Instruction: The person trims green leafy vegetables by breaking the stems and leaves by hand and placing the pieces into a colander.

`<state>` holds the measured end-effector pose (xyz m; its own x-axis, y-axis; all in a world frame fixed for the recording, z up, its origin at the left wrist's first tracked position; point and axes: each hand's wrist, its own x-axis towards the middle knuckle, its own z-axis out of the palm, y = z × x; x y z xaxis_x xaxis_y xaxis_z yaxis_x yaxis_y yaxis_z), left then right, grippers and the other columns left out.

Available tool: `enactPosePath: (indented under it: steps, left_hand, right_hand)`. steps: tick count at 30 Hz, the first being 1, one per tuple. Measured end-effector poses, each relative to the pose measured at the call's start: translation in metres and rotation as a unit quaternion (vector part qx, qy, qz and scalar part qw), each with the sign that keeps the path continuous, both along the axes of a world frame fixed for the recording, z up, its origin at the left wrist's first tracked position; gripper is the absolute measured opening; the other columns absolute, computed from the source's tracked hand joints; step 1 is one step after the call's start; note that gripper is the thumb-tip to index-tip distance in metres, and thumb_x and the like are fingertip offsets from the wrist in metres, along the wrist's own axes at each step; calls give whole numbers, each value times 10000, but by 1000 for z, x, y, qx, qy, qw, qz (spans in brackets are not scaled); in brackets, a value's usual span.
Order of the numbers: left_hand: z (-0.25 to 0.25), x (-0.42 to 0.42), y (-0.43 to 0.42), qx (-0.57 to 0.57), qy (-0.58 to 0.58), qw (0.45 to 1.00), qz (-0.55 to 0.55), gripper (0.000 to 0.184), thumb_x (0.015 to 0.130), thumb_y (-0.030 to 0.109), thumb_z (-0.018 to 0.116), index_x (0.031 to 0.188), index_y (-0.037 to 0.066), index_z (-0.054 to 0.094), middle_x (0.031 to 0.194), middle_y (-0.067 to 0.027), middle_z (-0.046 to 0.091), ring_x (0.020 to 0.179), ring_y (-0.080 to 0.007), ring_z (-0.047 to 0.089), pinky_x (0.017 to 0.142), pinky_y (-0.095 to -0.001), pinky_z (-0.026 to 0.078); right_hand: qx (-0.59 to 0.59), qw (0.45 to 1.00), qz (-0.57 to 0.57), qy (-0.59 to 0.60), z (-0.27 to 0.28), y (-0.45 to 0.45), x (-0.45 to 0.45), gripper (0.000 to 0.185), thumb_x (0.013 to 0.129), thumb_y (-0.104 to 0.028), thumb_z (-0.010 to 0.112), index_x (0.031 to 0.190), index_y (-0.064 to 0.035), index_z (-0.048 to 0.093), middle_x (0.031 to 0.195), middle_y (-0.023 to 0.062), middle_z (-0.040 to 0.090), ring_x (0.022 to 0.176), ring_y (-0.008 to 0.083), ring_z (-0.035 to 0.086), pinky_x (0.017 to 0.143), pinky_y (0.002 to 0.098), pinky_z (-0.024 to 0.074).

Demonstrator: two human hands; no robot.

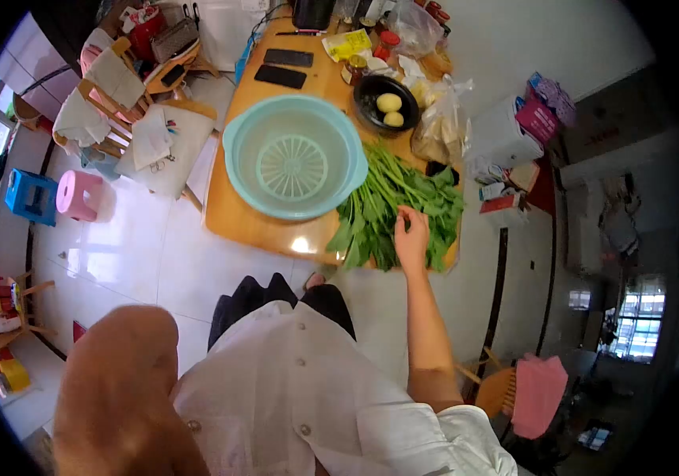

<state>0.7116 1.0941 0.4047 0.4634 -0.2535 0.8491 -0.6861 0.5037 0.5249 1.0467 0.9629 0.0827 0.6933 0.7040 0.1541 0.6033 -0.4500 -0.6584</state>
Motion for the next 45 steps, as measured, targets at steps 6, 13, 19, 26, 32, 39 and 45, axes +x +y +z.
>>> enactPosePath:
  steps: [6,13,19,26,32,39,45]
  left_hand:
    - [-86,53,29,54,341,908,237,201,731,142,712,852,24,603,768,-76,600,697,-206,575,649,-305,440]
    - [-222,117,39,76,661,539,516,363,795,-18,626,1149,34,565,815,-20,499,730,-149,485,710,-250,418]
    - [-211,207,81,329,328,551,693,400,783,51,648,1174,55,561,1083,-145,570,948,-294,597,803,-332,485]
    - [-247,196,119,524,285,648,474,141,837,181,586,875,46,596,816,-132,592,745,-303,596,688,-388,476]
    - [-317,166,112,99,523,675,511,160,900,192,523,856,49,579,744,-125,557,652,-261,553,639,-353,451]
    - [-296,151,135,-90,655,685,307,296,976,322,427,1002,67,575,767,-6,528,719,-115,486,703,-251,417]
    - [-290,177,132,287,463,795,265,347,952,335,452,849,51,623,752,-57,591,722,-181,536,705,-346,440]
  right_hand:
    - [-179,957,102,-203,-27,80,84,232,879,-145,605,1080,-32,623,1070,113,578,1073,278,483,953,414,376]
    - [-158,969,150,-119,-23,87,107,197,915,-182,559,981,-14,639,990,129,590,946,296,535,899,428,389]
    - [-65,974,195,99,72,65,61,216,876,-137,600,1058,-26,632,840,132,585,699,298,559,657,369,453]
    - [-66,960,268,48,110,75,22,202,842,-113,622,1023,-24,637,788,122,560,722,312,567,639,377,449]
    - [-41,984,174,19,111,91,-7,155,849,-114,608,967,-17,637,824,138,580,759,352,568,660,395,458]
    - [-112,978,175,3,117,89,-18,129,839,-90,602,943,-25,643,838,135,582,806,340,563,719,415,448]
    - [-125,942,311,3,107,107,-16,127,849,-117,591,939,-46,647,803,126,569,815,324,554,737,408,436]
